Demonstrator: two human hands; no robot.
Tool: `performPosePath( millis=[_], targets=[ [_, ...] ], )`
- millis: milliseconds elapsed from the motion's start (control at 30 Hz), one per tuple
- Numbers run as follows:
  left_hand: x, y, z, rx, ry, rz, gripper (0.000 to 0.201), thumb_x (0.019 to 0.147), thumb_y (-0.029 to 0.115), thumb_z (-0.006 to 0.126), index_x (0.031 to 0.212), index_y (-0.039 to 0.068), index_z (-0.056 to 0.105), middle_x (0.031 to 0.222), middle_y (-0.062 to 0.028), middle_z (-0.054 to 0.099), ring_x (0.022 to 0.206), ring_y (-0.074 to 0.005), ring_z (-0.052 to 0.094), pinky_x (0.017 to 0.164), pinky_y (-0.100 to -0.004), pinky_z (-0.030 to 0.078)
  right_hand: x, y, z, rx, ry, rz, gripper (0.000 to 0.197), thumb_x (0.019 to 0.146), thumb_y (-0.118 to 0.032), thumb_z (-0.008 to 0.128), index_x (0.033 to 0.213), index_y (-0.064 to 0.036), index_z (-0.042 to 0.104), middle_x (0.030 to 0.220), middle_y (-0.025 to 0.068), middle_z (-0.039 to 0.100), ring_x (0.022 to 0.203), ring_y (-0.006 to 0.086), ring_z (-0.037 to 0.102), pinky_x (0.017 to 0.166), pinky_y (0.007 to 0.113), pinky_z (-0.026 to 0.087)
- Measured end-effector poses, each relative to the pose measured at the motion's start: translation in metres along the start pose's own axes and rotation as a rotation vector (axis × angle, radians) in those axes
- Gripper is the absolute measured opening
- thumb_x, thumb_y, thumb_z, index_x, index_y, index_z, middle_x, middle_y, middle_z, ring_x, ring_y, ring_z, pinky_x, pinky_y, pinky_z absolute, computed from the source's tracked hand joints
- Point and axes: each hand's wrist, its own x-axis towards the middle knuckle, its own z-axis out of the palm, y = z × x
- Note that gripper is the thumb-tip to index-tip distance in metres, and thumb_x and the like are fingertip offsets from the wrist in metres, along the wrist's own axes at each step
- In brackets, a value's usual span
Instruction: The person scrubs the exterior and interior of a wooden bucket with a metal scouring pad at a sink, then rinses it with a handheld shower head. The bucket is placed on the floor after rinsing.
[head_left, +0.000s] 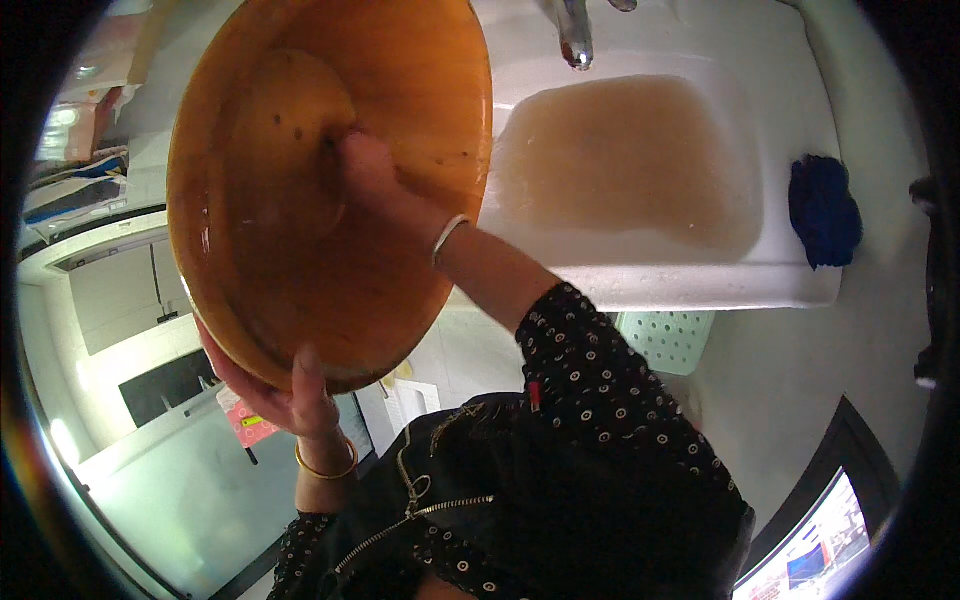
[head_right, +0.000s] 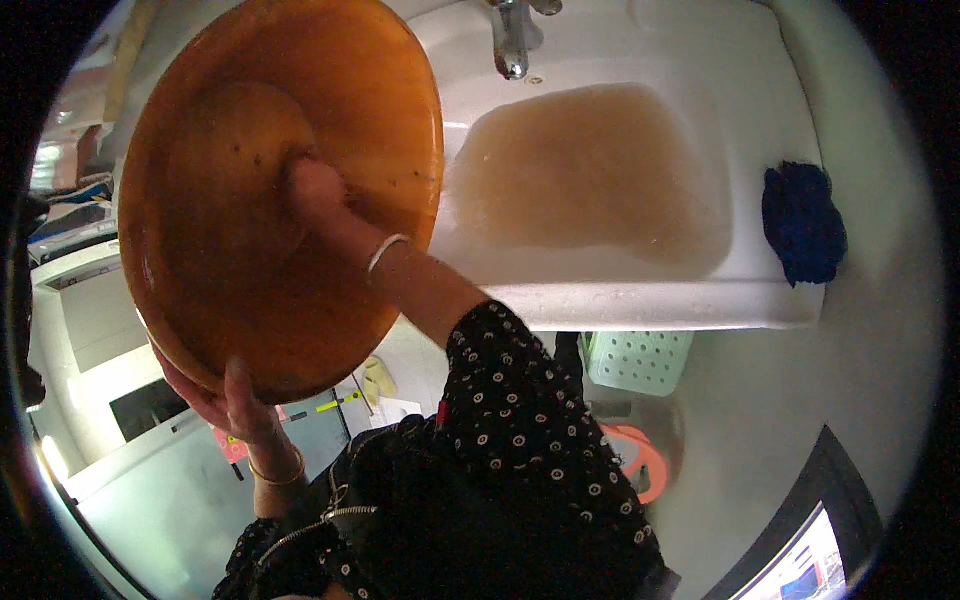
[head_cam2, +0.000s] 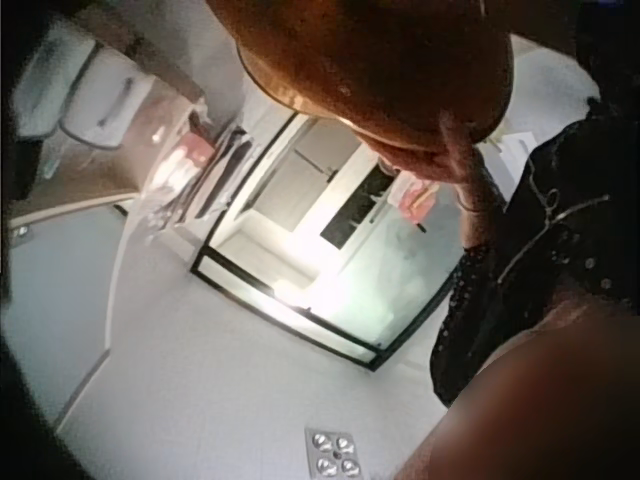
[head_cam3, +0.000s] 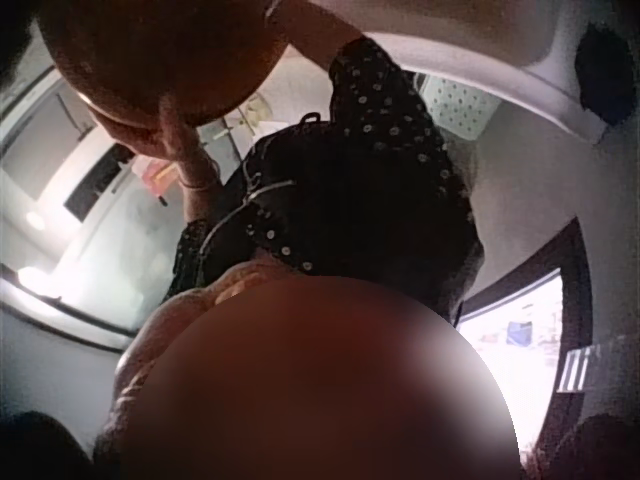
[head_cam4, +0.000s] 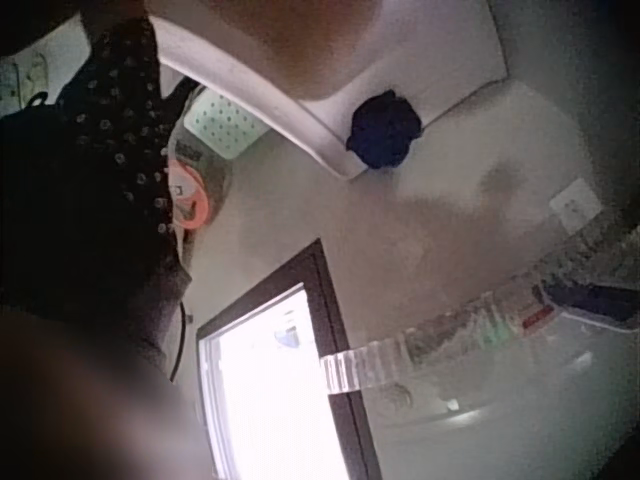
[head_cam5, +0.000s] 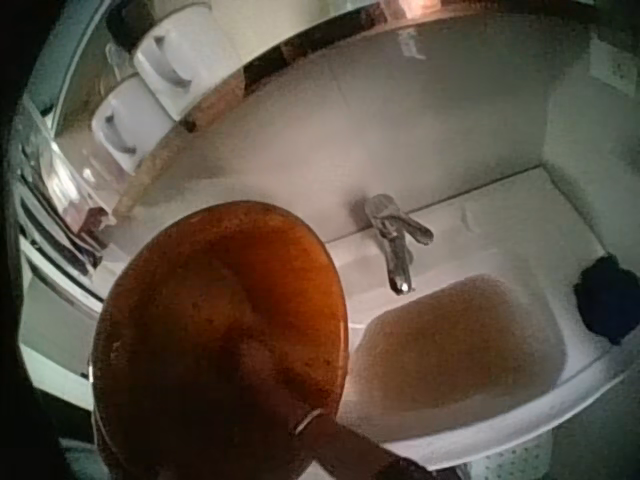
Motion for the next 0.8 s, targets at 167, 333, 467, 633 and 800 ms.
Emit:
performPosePath(
  millis=[167,333,467,633,800],
  targets=[
    [-0.001,-0.002,-0.003,0.039,0.027,-0.050,0.095,0.072,0.021,0.072,0.149,0.002,0.020,0.151,-0.0171,0.026,0.138,-0.0338,0.028,0.114,-0.0461,0.023,0.023,-0.063,0.043,0.055,0.300,-0.352,0.026,0.090,-0.020,0.051,0.109,-0.0041,0.059,0.107,0.0173,0.061,0.100,0.0307,0.058,0.087,0.043,0.048],
    [-0.003,0.000,-0.004,0.073,0.012,-0.054,0.096,0.073,0.023,0.072,0.149,0.002,0.019,0.152,-0.0168,0.025,0.139,-0.0332,0.027,0.114,-0.0461,0.022,0.043,-0.050,0.009,-0.321,0.152,-0.333,0.034,0.086,-0.014,0.051,0.117,-0.0006,0.055,0.121,0.0180,0.055,0.110,0.0355,0.051,0.094,0.044,0.044],
    [-0.001,0.005,-0.001,0.053,0.005,-0.071,0.096,0.072,0.025,0.072,0.149,0.003,0.020,0.151,-0.0167,0.026,0.139,-0.0335,0.028,0.114,-0.0462,0.023,0.057,0.010,-0.013,-0.309,0.401,-0.318,0.041,0.082,-0.015,0.054,0.120,0.0007,0.054,0.128,0.0176,0.048,0.107,0.0362,0.050,0.091,0.051,0.043],
    [0.007,0.007,0.006,0.000,0.012,-0.068,0.094,0.071,0.025,0.070,0.149,0.003,0.023,0.150,-0.0168,0.028,0.137,-0.0333,0.032,0.114,-0.0460,0.025,-0.004,0.057,0.036,-0.622,0.060,-0.022,0.045,0.087,-0.022,0.051,0.126,-0.0004,0.055,0.132,0.0227,0.045,0.120,0.0426,0.043,0.093,0.052,0.043],
    [0.014,0.002,0.008,-0.106,-0.028,0.025,0.087,0.073,0.019,0.069,0.147,0.001,0.026,0.149,-0.0169,0.032,0.136,-0.0334,0.034,0.113,-0.0455,0.027,-0.069,0.018,0.057,-0.555,-0.289,0.195,0.036,0.086,-0.021,0.053,0.118,-0.0051,0.059,0.126,0.0192,0.050,0.115,0.0372,0.048,0.087,0.049,0.045]
  ],
)
